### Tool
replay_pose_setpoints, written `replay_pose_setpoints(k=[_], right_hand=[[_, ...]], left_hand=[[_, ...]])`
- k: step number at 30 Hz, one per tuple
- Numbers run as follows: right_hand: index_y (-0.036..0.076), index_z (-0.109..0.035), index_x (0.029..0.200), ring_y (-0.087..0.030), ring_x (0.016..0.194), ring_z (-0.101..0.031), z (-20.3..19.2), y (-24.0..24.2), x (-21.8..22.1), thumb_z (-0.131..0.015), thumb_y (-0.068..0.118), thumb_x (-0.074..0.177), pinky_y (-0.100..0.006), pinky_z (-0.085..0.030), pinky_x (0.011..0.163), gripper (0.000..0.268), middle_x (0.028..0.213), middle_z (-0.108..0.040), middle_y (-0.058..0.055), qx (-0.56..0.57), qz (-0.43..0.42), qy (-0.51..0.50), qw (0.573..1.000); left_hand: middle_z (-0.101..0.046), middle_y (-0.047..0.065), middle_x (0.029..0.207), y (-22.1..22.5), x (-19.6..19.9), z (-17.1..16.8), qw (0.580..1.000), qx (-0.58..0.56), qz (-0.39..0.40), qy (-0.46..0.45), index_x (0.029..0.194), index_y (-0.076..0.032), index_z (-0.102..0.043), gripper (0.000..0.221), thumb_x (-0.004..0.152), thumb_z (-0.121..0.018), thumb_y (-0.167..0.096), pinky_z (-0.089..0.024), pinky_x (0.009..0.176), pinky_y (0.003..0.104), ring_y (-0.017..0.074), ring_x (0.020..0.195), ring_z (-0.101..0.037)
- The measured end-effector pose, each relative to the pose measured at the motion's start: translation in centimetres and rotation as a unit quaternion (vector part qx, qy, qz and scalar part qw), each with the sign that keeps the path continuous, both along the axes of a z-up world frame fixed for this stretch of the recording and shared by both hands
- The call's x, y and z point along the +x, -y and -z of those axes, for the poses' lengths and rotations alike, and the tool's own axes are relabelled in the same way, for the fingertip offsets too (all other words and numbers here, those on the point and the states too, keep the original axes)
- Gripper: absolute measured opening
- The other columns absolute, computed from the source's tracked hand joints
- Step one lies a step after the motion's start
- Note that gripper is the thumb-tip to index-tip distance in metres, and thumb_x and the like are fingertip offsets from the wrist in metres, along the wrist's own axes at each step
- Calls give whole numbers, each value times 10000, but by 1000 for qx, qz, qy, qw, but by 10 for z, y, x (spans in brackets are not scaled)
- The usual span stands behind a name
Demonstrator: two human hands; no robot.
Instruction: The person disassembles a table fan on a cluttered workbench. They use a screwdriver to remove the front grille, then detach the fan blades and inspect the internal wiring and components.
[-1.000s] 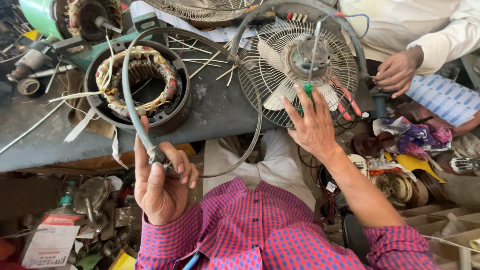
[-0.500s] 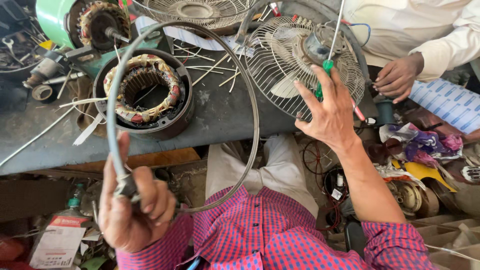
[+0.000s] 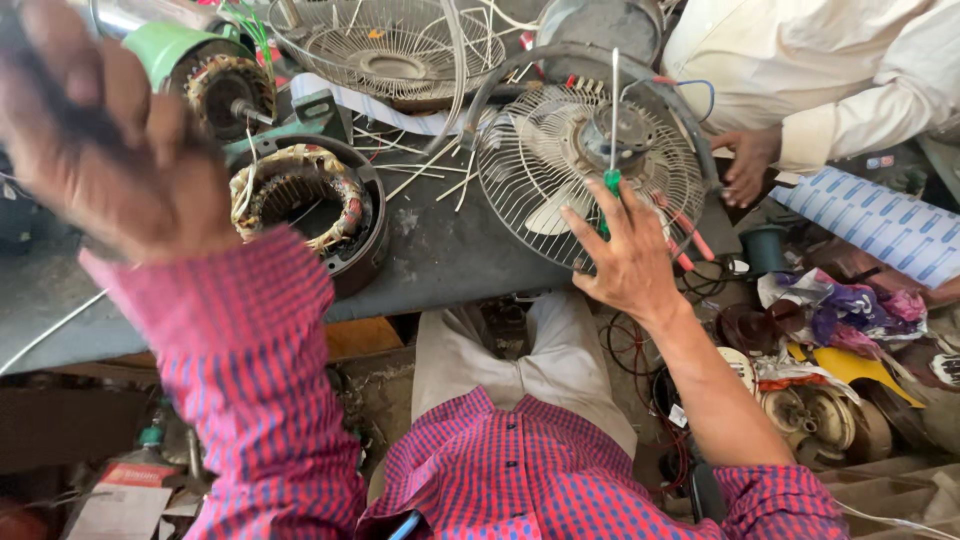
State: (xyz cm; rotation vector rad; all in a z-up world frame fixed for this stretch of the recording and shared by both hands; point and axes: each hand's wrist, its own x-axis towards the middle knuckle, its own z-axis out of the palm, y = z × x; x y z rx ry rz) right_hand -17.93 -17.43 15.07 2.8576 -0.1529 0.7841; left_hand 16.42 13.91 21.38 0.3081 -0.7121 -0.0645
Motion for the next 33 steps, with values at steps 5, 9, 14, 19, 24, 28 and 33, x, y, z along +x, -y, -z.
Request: replay_pose_setpoints(k=[5, 9, 14, 19, 24, 28, 33], right_hand=[[187, -601, 1400, -447, 1395, -446, 4, -2, 0, -932, 227, 528, -565, -438, 1063, 934, 1527, -455, -182, 0, -5, 0, 1000], [187, -591, 1416, -447, 1399, -437, 5, -7, -1, -936, 219, 518, -568, -434, 1050, 963, 1533, -449, -180, 10, -4, -14, 1000], [186, -585, 1418, -448, 1393, -439, 5, -5, 0, -932, 207, 513, -572, -427, 1052, 969, 1527, -454, -175, 8, -7, -15, 1000], [162, -618, 1389, -436, 1384, -457, 2, 0, -2, -910, 196, 521, -557, -429, 1034, 916, 1504, -488, -169, -5, -34, 1, 999], [110, -627, 1395, -353, 1367, -488, -6, 7, -4, -889, 173, 588, -512, -412, 1013, 851, 1459, -548, -124, -19, -49, -5, 999], [51, -604, 1401, -344, 1376, -486, -8, 11, -4, -883, 179, 604, -504, -400, 1028, 854, 1455, -546, -126, -11, -52, -13, 999], [19, -562, 1437, -378, 1417, -448, 8, 8, -4, -881, 187, 578, -520, -395, 1052, 932, 1500, -488, -151, -6, -61, -34, 998]], left_hand=[[-451, 16, 759, 118, 103, 0, 991, -81, 109, 0, 957, -72, -569, 221, 1065, -593, -264, -332, 546, 275, 119, 606, -356], [-528, 86, 781, 175, 130, 43, 978, -98, 123, -136, 911, -31, -538, 239, 1070, -567, -208, -422, 587, 348, 191, 645, -436], [-588, 151, 830, 202, 148, 90, 970, -43, 73, -229, 973, 3, -514, 172, 1034, -547, -154, -539, 645, 444, 266, 662, -553], [-644, 176, 886, 192, 152, 104, 966, 109, -14, -236, 1181, -35, -346, 342, 982, -602, -145, -611, 644, 472, 298, 679, -647], [-684, 189, 1074, 181, 164, 117, 939, 268, -106, -189, 1528, -65, -184, 799, 898, -675, -96, -474, 595, 408, 275, 790, -695], [-501, 260, 1532, 184, 175, 139, 913, 321, -248, -49, 1649, -18, -43, 957, 1033, -774, -68, -490, 1177, 485, 350, 1332, -627], [-240, 276, 1679, 180, 143, 126, 701, 482, -526, 13, 1655, -42, -133, 987, 993, -843, -223, -321, 1265, 508, 367, 1493, -392]])
